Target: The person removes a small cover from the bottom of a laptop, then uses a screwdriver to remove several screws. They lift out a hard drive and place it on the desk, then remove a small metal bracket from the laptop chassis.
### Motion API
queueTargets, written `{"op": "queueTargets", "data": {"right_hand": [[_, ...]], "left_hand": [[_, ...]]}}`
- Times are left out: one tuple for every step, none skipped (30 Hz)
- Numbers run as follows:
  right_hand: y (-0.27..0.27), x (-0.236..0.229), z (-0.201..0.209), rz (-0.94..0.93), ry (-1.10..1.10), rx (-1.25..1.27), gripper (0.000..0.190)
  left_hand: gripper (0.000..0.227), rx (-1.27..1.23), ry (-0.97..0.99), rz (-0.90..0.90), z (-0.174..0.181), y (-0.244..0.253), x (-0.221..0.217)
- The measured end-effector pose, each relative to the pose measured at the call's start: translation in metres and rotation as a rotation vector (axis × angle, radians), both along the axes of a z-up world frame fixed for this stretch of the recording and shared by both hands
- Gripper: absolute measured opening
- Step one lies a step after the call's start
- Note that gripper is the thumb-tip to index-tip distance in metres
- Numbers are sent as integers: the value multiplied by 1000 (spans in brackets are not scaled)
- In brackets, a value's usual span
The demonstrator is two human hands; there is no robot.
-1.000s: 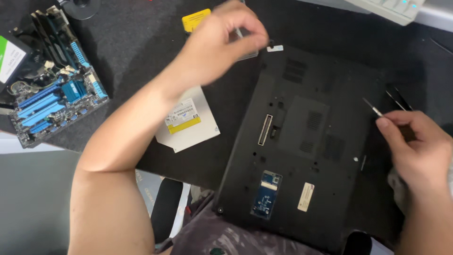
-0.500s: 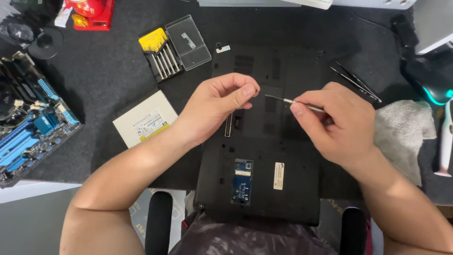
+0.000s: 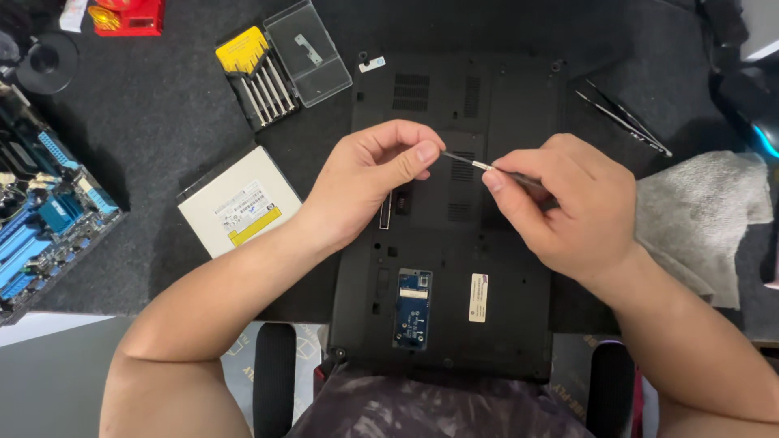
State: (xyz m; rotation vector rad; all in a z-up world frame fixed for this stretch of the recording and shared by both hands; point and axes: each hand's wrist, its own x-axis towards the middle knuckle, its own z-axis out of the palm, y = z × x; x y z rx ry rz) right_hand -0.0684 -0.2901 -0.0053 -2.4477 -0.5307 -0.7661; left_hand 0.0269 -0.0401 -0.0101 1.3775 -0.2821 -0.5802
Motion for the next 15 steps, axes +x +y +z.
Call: {"op": "queueTargets", "data": {"right_hand": [[1,0,0,4,-9,-12,11],[1,-1,-4,6,-7,-13,11],[1,-1,-7,6,-56,-36,11],[1,-1,-9,8,-107,-58,10],[1,-1,-12,11,-107,-59,10],[1,-2,-15,-6,-143,-103,9],[1,-3,-18,-24,-179,-146,7],[1,-3,-19,-25,-180,-147,7],[1,-3,-20,-18,-201,-159,8],[1,-3,-21,-11,-223,-172,9],[1,-3,-21,-11,-224,-172,9],[1,-3,-22,-12,-236,-185,9],[1,-3,-23,-13,-248,-198,9],[2,-4,-22,-15,-248,-197,9],[2,-4,-22,-15,-261,-204,10]], "left_hand": [[20,22,-22,2,2,0,-1],[20,21,-20,4,2,0,-2],[19,43,-61,20,2,-1,-3],[19,65,-104,36,3,-1,-3],[19,64,-104,39,3,-1,-4],[18,78,-120,51,3,-1,-5],[18,91,-136,63,3,-2,-7],[18,90,-136,62,3,-2,-7],[19,108,-161,69,2,-2,-7],[19,126,-187,75,2,-1,-7],[19,125,-188,75,1,-2,-7],[18,115,-185,79,0,-2,-8],[17,106,-181,82,-1,-2,-8],[17,107,-181,81,-2,-2,-8],[17,106,-171,82,-2,-2,-9]]}}
